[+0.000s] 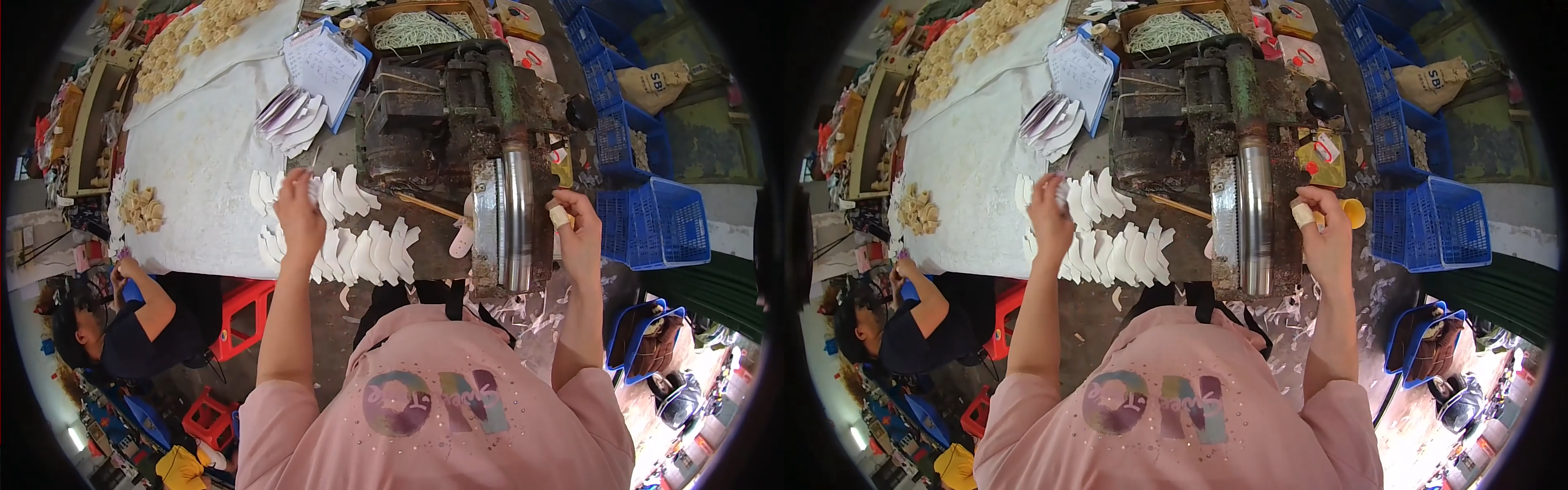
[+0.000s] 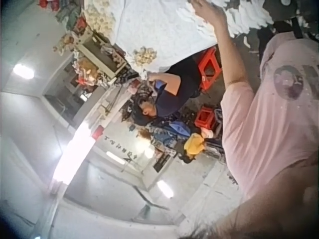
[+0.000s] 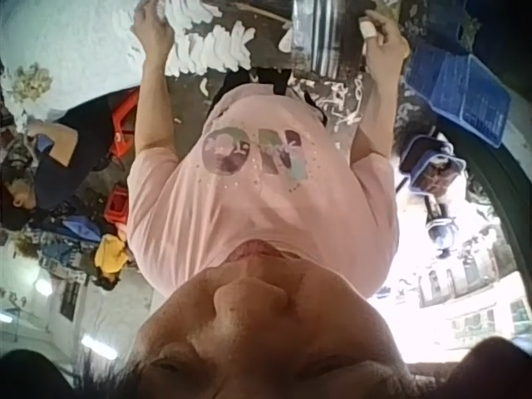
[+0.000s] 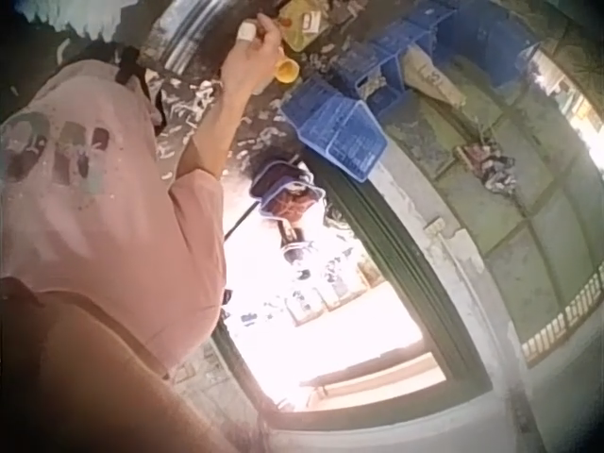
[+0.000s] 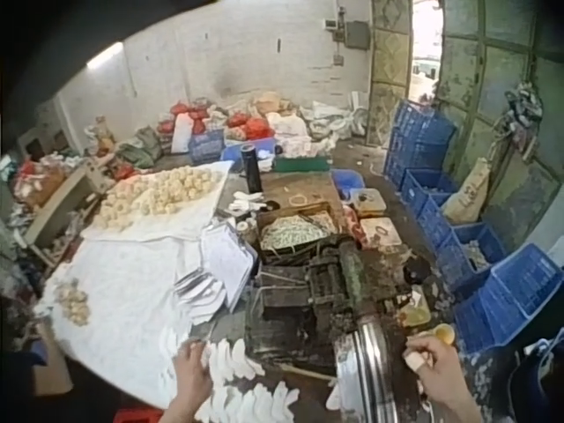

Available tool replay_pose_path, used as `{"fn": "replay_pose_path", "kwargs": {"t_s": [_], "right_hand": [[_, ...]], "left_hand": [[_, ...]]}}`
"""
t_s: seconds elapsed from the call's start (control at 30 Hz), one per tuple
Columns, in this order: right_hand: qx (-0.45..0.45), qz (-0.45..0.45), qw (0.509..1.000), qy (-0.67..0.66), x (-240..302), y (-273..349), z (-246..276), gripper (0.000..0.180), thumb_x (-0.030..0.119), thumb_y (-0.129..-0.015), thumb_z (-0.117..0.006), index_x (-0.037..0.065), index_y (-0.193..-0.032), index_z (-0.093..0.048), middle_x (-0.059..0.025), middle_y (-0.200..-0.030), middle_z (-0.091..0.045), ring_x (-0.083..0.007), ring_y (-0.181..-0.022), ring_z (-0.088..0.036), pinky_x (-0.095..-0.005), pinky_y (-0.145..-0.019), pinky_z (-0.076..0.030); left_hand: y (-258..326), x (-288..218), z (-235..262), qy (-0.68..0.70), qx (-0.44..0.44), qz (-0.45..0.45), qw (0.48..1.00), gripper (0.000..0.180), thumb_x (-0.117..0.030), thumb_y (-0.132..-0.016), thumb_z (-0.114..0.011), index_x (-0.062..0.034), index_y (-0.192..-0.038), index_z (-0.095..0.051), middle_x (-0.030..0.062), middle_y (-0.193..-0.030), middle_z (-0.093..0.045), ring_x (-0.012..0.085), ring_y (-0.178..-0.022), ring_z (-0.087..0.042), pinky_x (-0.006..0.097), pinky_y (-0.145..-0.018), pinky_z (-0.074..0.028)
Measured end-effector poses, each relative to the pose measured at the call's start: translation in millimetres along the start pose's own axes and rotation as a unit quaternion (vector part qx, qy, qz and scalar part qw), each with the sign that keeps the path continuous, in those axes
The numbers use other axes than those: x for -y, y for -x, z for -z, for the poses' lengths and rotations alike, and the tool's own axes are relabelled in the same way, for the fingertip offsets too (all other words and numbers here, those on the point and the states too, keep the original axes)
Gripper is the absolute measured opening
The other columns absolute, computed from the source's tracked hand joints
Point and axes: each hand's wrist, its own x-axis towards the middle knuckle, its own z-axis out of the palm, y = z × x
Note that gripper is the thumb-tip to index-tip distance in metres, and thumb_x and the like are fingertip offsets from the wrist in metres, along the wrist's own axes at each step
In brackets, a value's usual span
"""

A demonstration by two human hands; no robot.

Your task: The recorder uses a machine to smooth or grind small white shoe components, picking them up from a pile and organizing them after processing.

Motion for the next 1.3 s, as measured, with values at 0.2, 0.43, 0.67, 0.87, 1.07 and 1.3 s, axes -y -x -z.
{"fn": "replay_pose_path", "kwargs": {"t_s": [0.2,0.43,0.67,0.87,1.07,1.3], "right_hand": [[-0.026,0.012,1.0,-0.001,-1,4,6,0.022,0.001,-0.084,-0.056,0.0,-0.107,-0.059,-0.0059,-0.093,-0.063,-0.0121,-0.087,-0.058,-0.0259,-0.081,-0.044],[-0.054,0.023,0.998,-0.035,16,12,7,0.021,-0.001,-0.084,-0.056,0.001,-0.104,-0.06,-0.0063,-0.092,-0.063,-0.0127,-0.084,-0.059,-0.0254,-0.078,-0.045],[0.052,0.27,0.961,0.027,78,27,-55,0.027,0.004,-0.073,-0.068,0.007,-0.099,-0.06,-0.0096,-0.101,-0.054,-0.0318,-0.099,-0.047,-0.041,-0.087,-0.039],[-0.019,0.262,0.965,-0.005,69,48,-85,0.021,0.007,-0.075,-0.067,0.007,-0.097,-0.063,-0.0093,-0.11,-0.051,-0.0308,-0.1,-0.043,-0.0414,-0.086,-0.035],[-0.068,0.319,0.944,0.048,67,46,-79,0.025,0.005,-0.072,-0.067,0.007,-0.097,-0.062,-0.0091,-0.11,-0.052,-0.0304,-0.099,-0.045,-0.0416,-0.083,-0.035],[-0.063,0.32,0.944,0.047,66,48,-77,0.027,0.004,-0.072,-0.064,0.005,-0.099,-0.062,-0.0096,-0.111,-0.052,-0.0309,-0.099,-0.045,-0.0416,-0.084,-0.035]], "left_hand": [[32,23,-55,-0.115,0.216,-0.119,0.962,0.049,0.005,-0.062,-0.059,-0.0051,-0.11,-0.055,0.009,-0.117,-0.049,0.027,-0.101,-0.051,0.042,-0.08,-0.04],[2,-8,-13,-0.027,0.358,-0.083,0.93,0.046,0.005,-0.068,-0.058,-0.0088,-0.111,-0.059,0.0176,-0.108,-0.053,0.0327,-0.097,-0.056,0.041,-0.081,-0.044],[0,-128,42,0.677,0.229,0.057,0.697,0.046,-0.004,-0.076,-0.065,0.003,-0.119,-0.053,0.0084,-0.115,-0.053,0.0168,-0.105,-0.052,0.028,-0.092,-0.041],[21,-175,36,0.74,0.209,0.058,0.637,0.05,-0.014,-0.084,-0.065,0.0024,-0.127,-0.046,0.0091,-0.119,-0.05,0.016,-0.106,-0.052,0.027,-0.091,-0.041],[32,-192,33,0.695,0.138,0.053,0.704,0.055,-0.016,-0.089,-0.062,0.0009,-0.135,-0.036,0.0098,-0.117,-0.051,0.0144,-0.104,-0.052,0.027,-0.09,-0.042],[33,-198,29,0.644,0.106,0.05,0.756,0.054,-0.009,-0.089,-0.06,0.0008,-0.135,-0.033,0.0094,-0.115,-0.052,0.0156,-0.105,-0.052,0.028,-0.091,-0.043]]}}
